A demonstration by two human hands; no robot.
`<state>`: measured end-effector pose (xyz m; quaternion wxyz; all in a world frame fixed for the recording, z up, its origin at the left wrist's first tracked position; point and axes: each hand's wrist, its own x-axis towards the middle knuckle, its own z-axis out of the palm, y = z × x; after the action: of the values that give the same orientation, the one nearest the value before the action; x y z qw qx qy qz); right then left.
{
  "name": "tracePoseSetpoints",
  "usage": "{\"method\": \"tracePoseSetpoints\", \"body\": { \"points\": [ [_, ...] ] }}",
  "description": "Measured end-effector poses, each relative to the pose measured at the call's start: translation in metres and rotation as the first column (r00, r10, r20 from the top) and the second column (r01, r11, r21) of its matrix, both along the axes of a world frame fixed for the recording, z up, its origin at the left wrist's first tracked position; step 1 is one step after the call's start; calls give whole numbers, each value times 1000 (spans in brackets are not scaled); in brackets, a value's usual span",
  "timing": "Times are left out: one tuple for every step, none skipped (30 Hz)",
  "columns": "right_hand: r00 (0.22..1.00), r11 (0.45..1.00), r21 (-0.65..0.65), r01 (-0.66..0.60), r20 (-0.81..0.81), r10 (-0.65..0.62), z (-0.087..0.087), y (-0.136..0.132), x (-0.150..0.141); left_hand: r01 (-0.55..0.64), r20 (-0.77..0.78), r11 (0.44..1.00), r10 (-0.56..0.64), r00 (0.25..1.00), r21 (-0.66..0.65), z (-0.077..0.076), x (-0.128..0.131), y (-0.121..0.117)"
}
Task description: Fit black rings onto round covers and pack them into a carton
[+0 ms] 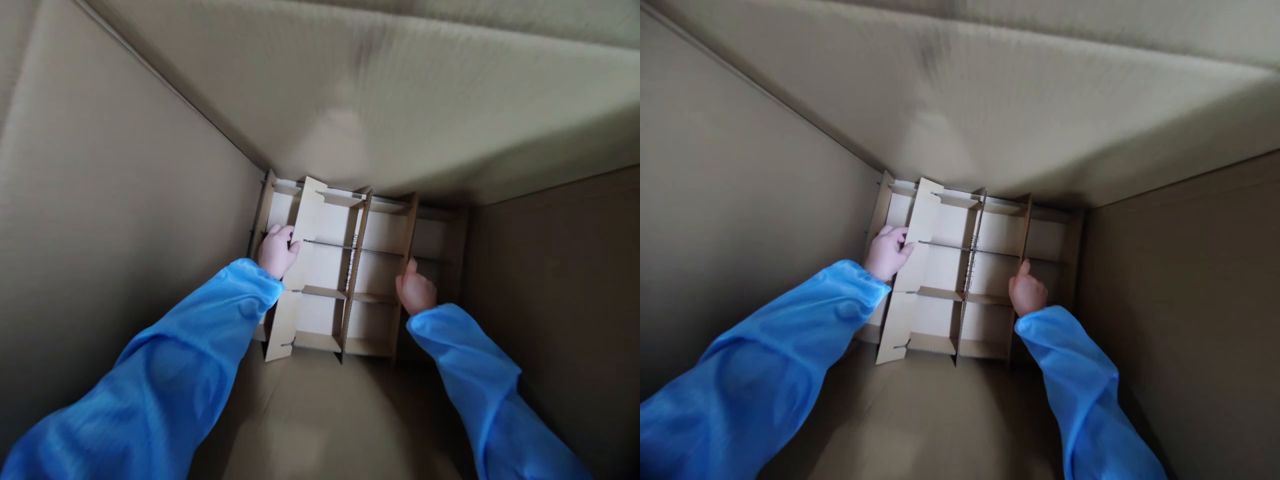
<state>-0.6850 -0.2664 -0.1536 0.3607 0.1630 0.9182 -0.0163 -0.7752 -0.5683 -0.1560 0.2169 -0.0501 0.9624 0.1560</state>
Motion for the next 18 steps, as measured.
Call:
{"method": "tracePoseSetpoints", "body": {
  "points": [
    [1000,1000,7,14,-14,-14,-2,-2,1,22,-37,1000,-22,999,-12,0,4,1],
    [999,999,7,37,-30,-37,-4,-3,2,40,-69,998,-43,997,-43,2,8,3],
    [997,998,6,60,-45,-59,-6,-1,4,53,-90,995,-61,994,-84,3,12,7],
    [996,997,8,73,-54,-72,-7,1,5,62,-99,990,-75,992,-130,5,15,11],
    [995,997,10,79,-58,-78,-7,4,5,75,-101,982,-93,991,-171,6,17,16],
    [995,997,11,76,-57,-76,-8,8,6,91,-102,976,-113,988,-200,6,18,20],
    [996,998,9,66,-54,-65,-8,10,5,105,-101,971,-129,987,-214,5,20,24],
    [998,999,5,51,-49,-51,-8,13,4,112,-97,970,-135,986,-214,3,20,26],
    [998,999,2,34,-45,-34,-7,14,3,109,-89,972,-129,988,-206,1,21,28],
    [999,1000,6,20,-44,-20,-7,15,1,99,-79,976,-116,990,-195,-1,21,28],
    [999,1000,16,13,-52,-12,-6,15,-2,88,-71,980,-102,992,-180,-4,21,28],
    [998,999,30,12,-70,-10,-6,15,-5,80,-65,983,-91,994,-164,-6,22,26],
    [995,999,44,13,-96,-8,-5,14,-8,78,-64,986,-88,994,-150,-8,22,24],
    [992,999,53,8,-127,-1,-5,14,-10,83,-66,987,-92,994,-138,-10,22,23],
    [988,998,56,-5,-154,14,-5,15,-13,88,-70,988,-98,993,-130,-12,22,21],
    [984,998,52,-25,-174,34,-6,15,-15,91,-73,988,-101,992,-126,-13,22,21],
    [981,998,38,-51,-185,57,-8,17,-16,91,-76,987,-101,992,-130,-15,23,20],
    [978,997,19,-73,-192,76,-10,19,-17,89,-78,986,-101,992,-139,-16,23,21]
  ]
}}
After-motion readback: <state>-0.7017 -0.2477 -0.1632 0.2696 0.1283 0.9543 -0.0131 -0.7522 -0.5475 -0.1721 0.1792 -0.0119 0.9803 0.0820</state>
